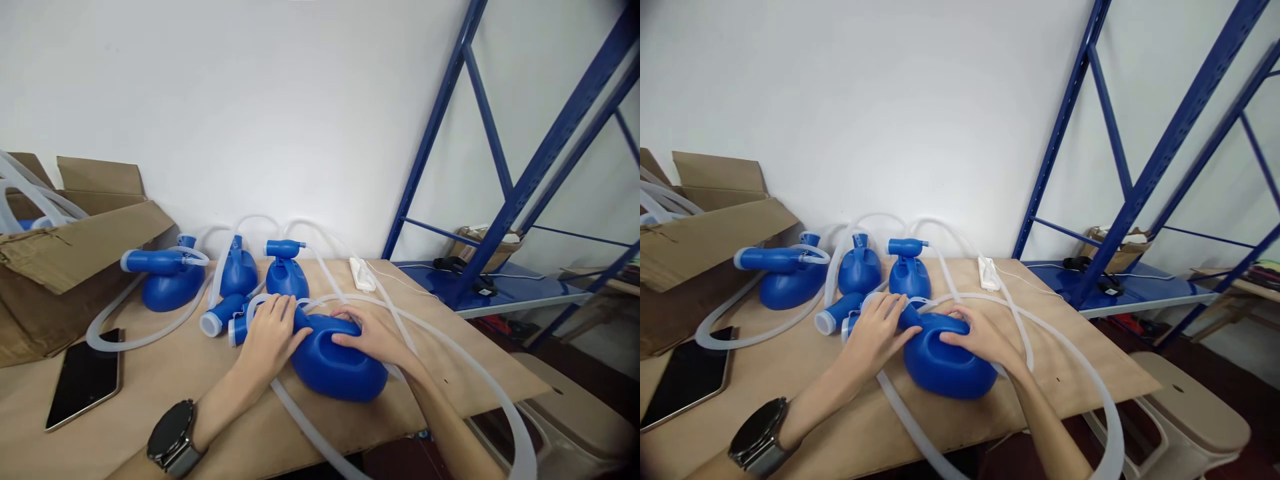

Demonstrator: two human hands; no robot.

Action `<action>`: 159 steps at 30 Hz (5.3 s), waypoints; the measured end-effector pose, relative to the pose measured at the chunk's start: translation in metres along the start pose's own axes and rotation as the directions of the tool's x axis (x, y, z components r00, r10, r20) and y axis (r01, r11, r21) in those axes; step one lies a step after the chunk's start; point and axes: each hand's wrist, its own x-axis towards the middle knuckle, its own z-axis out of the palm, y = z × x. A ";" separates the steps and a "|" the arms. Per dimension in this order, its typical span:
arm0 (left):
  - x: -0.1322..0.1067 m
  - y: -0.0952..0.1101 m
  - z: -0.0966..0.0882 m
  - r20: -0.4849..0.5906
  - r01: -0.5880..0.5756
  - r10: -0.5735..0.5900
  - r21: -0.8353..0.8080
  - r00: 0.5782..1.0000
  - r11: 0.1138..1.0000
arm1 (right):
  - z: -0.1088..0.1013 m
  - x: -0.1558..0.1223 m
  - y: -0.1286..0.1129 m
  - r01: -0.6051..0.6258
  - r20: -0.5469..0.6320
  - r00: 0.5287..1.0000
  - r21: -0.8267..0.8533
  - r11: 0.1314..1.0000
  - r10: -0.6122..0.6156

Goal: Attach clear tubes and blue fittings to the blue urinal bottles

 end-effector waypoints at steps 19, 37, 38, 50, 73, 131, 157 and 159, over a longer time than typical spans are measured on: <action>0.000 -0.030 0.010 -0.058 0.336 -0.422 -0.514 0.905 0.790 | 0.058 0.082 -0.025 0.134 -0.011 0.991 -0.035 0.990 -0.134; -0.009 -0.018 0.027 -0.190 0.394 -0.508 -0.430 0.840 0.812 | 0.052 0.091 -0.026 0.264 0.271 0.938 -0.153 0.952 -0.216; -0.010 -0.017 0.028 -0.190 0.404 -0.516 -0.423 0.836 0.811 | 0.052 0.090 -0.026 0.259 0.272 0.939 -0.153 0.954 -0.211; 0.012 -0.015 0.010 -0.078 0.200 -0.231 -0.283 0.970 0.938 | 0.047 0.067 -0.005 0.101 0.064 0.991 0.186 0.977 -0.115; 0.024 -0.021 0.012 0.140 0.152 -0.095 -0.487 0.986 0.860 | 0.064 0.059 -0.001 -0.176 0.069 0.984 0.300 0.937 0.163; -0.058 -0.115 0.017 0.106 0.150 -0.141 -0.085 0.984 0.985 | 0.047 -0.069 0.025 -0.233 -0.643 0.739 0.038 0.972 0.202; -0.035 0.008 -0.016 -0.160 -0.765 0.748 -0.165 0.644 0.623 | 0.046 -0.075 0.028 -0.084 -0.591 0.806 -0.132 0.988 -0.011; -0.037 0.006 -0.019 -0.164 -0.800 0.783 -0.127 0.600 0.586 | 0.048 -0.073 0.032 -0.124 -0.657 0.745 0.033 0.992 0.115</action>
